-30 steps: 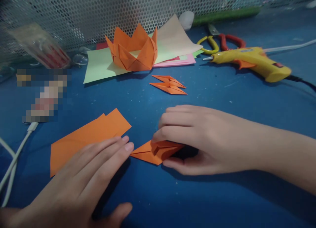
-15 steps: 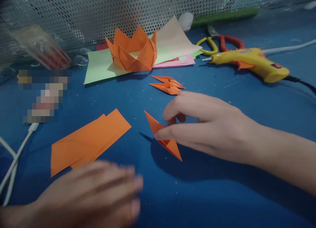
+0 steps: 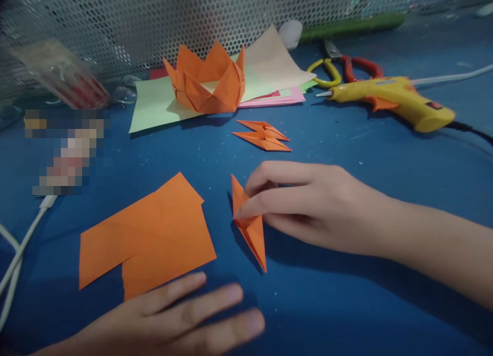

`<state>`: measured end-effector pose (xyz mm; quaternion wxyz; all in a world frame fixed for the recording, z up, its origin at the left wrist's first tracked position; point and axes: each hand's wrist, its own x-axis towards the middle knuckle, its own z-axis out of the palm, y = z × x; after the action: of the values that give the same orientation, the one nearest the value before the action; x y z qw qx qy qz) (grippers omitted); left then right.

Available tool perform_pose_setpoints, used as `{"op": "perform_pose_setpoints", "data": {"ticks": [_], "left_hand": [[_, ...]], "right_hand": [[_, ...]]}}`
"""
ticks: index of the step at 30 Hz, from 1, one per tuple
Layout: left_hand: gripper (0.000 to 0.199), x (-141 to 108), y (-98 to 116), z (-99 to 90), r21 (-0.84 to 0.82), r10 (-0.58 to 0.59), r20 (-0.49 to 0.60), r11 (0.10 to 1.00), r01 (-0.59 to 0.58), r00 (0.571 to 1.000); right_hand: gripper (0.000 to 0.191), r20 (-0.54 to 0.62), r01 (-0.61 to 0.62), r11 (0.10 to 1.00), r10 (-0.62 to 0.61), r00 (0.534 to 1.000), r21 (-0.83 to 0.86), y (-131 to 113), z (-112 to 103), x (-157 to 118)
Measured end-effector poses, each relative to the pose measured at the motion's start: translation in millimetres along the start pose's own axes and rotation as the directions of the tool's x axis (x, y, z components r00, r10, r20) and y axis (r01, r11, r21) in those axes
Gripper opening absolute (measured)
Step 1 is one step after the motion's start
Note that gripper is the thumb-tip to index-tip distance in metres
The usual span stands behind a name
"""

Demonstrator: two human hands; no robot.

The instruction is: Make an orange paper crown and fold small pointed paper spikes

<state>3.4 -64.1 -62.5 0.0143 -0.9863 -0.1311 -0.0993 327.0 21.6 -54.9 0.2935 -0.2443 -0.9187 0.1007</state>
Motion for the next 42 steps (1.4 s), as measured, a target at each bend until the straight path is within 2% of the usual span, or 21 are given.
{"op": "perform_pose_setpoints", "data": {"ticks": [2, 5, 7, 9, 10, 12, 16, 18, 20, 24, 27, 29, 33, 36, 42], "left_hand": [[0.049, -1, -1, 2.6, -0.022, -0.121, -0.007, 0.992, 0.121, 0.993], [0.061, -3, -2, 4.2, -0.006, -0.309, 0.038, 0.951, 0.310, 0.950], [0.077, -3, -2, 2.1, 0.026, -0.389, 0.076, 0.921, 0.389, 0.918], [0.097, -2, -3, -1.6, 0.041, -0.421, 0.038, 0.907, 0.420, 0.906], [0.102, -1, -4, -3.9, 0.044, -0.422, 0.000, 0.906, 0.422, 0.907], [0.099, 0, -5, -9.8, 0.057, -0.402, -0.031, 0.913, 0.403, 0.915], [0.085, 2, -9, -21.4, 0.063, -0.340, 0.143, 0.940, 0.334, 0.930], [0.084, 2, -9, -22.3, 0.032, -0.339, 0.169, 0.940, 0.338, 0.926], [0.086, 1, -9, -18.8, -0.006, -0.351, 0.144, 0.935, 0.356, 0.925], [0.079, -1, -8, -7.9, -0.053, -0.363, -0.014, 0.931, 0.362, 0.932], [0.077, 0, -9, -4.4, -0.053, -0.357, -0.098, 0.934, 0.354, 0.929], [0.073, 1, -10, -4.0, -0.045, -0.345, -0.110, 0.939, 0.342, 0.932], [0.071, 3, -10, -3.4, -0.025, -0.333, -0.109, 0.943, 0.332, 0.937], [0.069, 3, -11, -4.6, -0.013, -0.339, -0.084, 0.941, 0.339, 0.937], [0.071, 3, -17, -18.2, -0.057, -0.295, 0.041, 0.953, 0.297, 0.955]], "right_hand": [[0.039, -0.002, -0.048, 0.993, 0.049, 0.999, 0.106, -4, 2, 0], [0.049, 0.023, -0.116, 0.956, 0.114, 0.993, 0.268, -10, 1, 4], [0.032, 0.069, -0.152, 0.930, 0.137, 0.988, 0.334, -15, -2, 9], [0.011, 0.120, -0.204, 0.910, 0.171, 0.978, 0.362, -19, -3, 14], [0.007, 0.145, -0.242, 0.898, 0.202, 0.969, 0.367, -21, -4, 16], [0.007, 0.175, -0.323, 0.864, 0.275, 0.945, 0.387, -25, -4, 19], [0.015, 0.197, -0.398, 0.800, 0.346, 0.917, 0.449, -26, -3, 20], [0.019, 0.179, -0.355, 0.830, 0.307, 0.935, 0.431, -25, -2, 18], [0.022, 0.127, -0.270, 0.898, 0.240, 0.962, 0.347, -23, -2, 16], [0.023, 0.011, -0.124, 0.978, 0.124, 0.992, 0.165, -20, -1, 11], [0.013, 0.024, -0.052, 0.991, 0.050, 0.998, 0.121, -18, -3, 11], [0.013, 0.063, -0.004, 0.996, -0.002, 0.998, 0.089, -17, -4, 12], [0.013, 0.055, 0.048, 0.997, -0.051, 0.997, 0.058, -15, -7, 15], [0.011, 0.061, 0.010, 0.995, -0.016, 0.998, 0.097, -15, -7, 14], [0.017, 0.050, -0.172, 0.972, 0.166, 0.985, 0.159, -22, -3, 14]]}}
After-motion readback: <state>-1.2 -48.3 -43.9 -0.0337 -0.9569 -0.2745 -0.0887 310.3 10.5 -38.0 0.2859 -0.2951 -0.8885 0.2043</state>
